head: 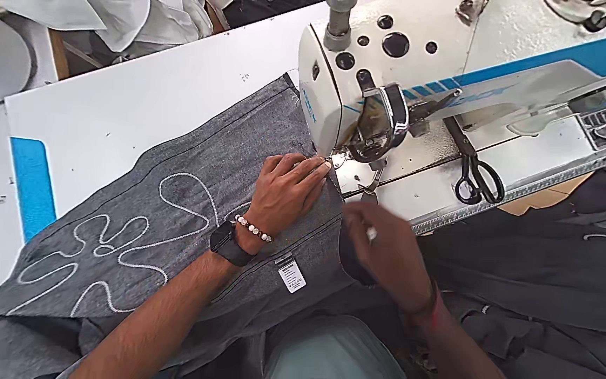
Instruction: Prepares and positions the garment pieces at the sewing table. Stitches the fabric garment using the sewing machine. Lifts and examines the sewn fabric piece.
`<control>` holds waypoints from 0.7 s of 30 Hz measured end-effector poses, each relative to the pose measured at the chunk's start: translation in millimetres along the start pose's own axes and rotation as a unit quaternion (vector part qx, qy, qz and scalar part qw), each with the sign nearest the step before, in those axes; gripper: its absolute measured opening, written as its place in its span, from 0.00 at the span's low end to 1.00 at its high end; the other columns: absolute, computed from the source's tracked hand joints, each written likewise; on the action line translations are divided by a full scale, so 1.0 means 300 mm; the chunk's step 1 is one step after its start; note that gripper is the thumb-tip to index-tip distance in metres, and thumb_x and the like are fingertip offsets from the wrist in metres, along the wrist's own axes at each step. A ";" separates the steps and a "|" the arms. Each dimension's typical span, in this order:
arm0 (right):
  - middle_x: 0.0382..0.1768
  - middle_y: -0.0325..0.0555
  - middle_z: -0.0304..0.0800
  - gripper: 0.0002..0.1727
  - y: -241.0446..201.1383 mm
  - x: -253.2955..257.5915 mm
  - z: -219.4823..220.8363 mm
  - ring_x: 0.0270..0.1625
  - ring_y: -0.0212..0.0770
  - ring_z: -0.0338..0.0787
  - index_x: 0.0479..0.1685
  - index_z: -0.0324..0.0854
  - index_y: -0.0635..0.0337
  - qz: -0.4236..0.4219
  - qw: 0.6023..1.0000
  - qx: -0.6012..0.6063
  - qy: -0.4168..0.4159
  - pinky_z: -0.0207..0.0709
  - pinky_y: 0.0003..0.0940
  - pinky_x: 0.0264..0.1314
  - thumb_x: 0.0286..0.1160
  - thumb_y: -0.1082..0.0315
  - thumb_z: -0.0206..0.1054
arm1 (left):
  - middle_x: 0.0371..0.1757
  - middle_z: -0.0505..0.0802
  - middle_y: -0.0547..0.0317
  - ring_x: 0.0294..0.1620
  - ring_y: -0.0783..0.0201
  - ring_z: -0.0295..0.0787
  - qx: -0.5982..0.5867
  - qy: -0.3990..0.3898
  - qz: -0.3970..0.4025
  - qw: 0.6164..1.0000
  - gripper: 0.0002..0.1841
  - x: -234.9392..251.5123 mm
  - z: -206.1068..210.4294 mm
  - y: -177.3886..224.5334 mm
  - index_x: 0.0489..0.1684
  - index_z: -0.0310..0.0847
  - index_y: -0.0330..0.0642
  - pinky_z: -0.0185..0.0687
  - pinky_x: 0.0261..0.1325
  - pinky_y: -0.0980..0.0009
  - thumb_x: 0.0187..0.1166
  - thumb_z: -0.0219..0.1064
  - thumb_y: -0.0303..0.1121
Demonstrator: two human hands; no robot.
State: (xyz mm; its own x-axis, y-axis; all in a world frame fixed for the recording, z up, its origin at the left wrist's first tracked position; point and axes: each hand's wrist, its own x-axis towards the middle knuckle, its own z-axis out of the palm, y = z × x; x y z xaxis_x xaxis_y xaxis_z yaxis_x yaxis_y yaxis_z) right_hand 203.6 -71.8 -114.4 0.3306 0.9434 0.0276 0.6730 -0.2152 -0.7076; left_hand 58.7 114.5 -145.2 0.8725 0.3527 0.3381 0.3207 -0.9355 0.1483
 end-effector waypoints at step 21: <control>0.21 0.31 0.88 0.13 -0.013 0.170 0.091 0.22 0.38 0.84 0.55 0.91 0.41 0.127 0.981 -0.116 0.093 0.72 0.45 0.22 0.78 0.57 0.65 | 0.67 0.91 0.61 0.68 0.54 0.83 -0.001 -0.001 -0.002 1.000 0.17 0.001 0.003 -0.004 0.68 0.89 0.59 0.71 0.70 0.53 0.87 0.60 0.43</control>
State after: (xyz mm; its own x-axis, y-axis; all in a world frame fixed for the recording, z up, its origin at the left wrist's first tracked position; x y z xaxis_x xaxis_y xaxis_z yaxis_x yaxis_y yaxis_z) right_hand 199.8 -15.8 -129.4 0.6072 0.7944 0.0138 0.6782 -0.5092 -0.5298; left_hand 58.8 115.7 -146.1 0.8722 0.3560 0.3355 0.3229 -0.9342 0.1518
